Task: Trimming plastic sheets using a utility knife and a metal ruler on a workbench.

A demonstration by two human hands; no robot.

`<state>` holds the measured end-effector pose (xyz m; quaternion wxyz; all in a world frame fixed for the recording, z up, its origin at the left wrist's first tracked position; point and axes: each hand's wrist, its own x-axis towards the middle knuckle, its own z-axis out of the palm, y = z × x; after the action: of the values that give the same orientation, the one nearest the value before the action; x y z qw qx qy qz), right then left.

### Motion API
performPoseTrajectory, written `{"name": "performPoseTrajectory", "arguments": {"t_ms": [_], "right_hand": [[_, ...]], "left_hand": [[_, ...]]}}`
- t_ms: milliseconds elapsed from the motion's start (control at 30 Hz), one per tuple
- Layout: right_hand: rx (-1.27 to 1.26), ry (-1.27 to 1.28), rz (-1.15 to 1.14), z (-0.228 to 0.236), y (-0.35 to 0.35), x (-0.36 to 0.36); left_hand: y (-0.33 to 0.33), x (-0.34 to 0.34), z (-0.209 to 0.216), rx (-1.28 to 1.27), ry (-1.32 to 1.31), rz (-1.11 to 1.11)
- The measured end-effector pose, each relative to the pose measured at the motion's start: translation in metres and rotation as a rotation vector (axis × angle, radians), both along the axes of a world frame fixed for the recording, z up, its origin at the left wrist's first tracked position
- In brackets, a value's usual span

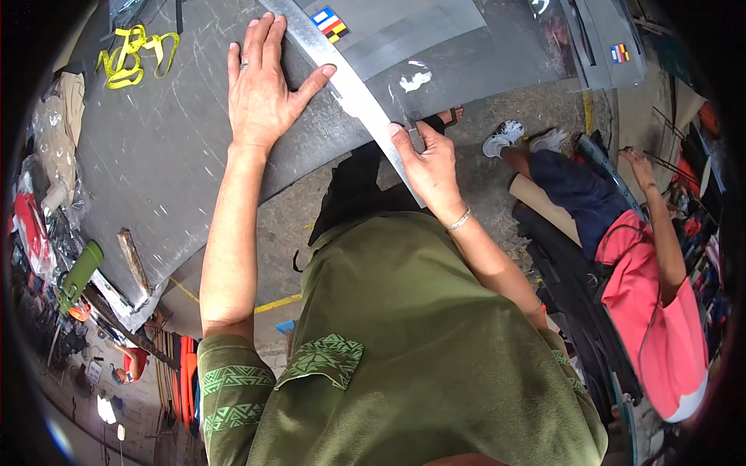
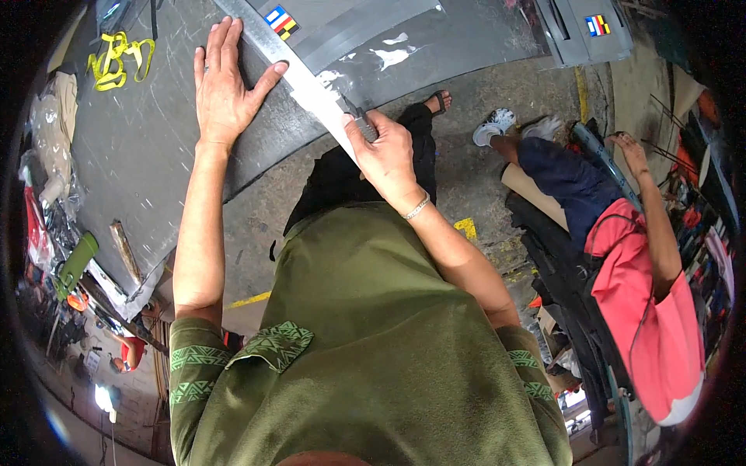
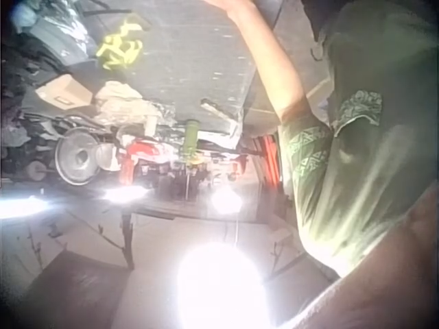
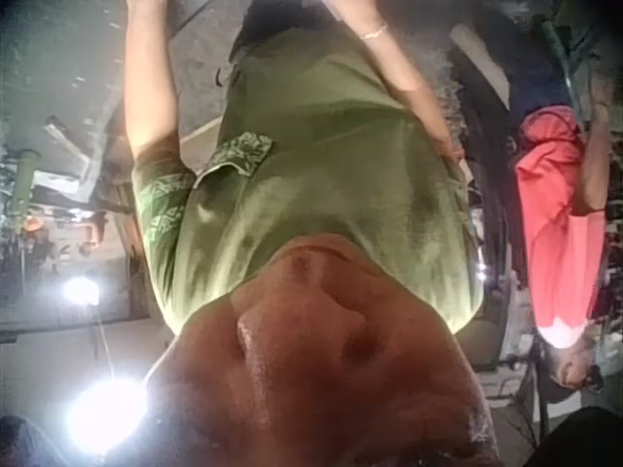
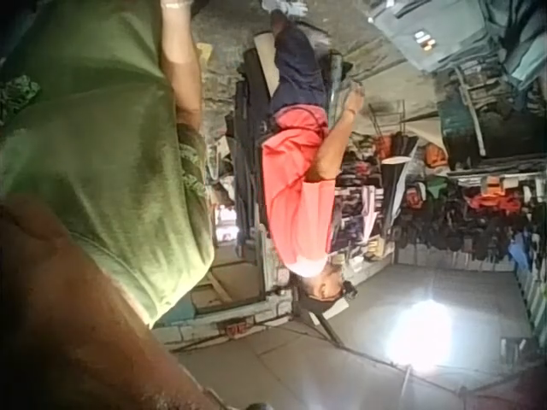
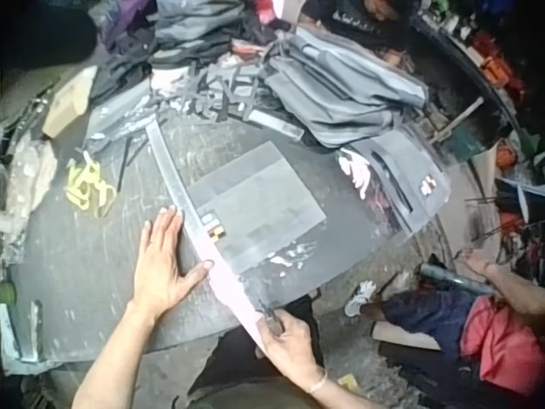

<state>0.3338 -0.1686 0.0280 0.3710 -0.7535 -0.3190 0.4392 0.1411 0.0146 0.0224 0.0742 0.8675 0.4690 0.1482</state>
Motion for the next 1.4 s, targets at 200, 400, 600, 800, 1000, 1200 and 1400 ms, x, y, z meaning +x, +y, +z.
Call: {"name": "performPoseTrajectory", "arguments": {"t_ms": [200, 400, 600, 800, 1000, 1200, 1400], "right_hand": [[0.034, -0.062, 0.015, -0.007, -0.001, 0.0], [0.065, -0.12, 0.004, -0.01, -0.003, -0.003], [0.06, -0.114, 0.011, -0.016, -0.007, -0.003], [0.069, -0.102, 0.003, -0.017, -0.006, -0.003], [0.055, -0.079, 0.004, -0.017, -0.006, -0.002], [0.101, -0.092, -0.005, -0.018, -0.006, -0.003], [0.025, -0.094, 0.066, -0.02, -0.009, 0.0]], "left_hand": [[0.001, 0.0, 0.002, -0.006, 0.009, -0.002], [-0.001, 0.001, 0.006, -0.002, 0.018, -0.001], [-0.003, 0.002, 0.008, -0.012, 0.012, 0.009], [-0.002, 0.002, 0.008, -0.017, 0.012, 0.007], [-0.001, 0.003, 0.009, -0.03, 0.014, 0.007], [-0.002, 0.002, 0.009, -0.049, -0.007, 0.008], [-0.001, 0.002, 0.009, -0.053, -0.018, 0.002]]}}
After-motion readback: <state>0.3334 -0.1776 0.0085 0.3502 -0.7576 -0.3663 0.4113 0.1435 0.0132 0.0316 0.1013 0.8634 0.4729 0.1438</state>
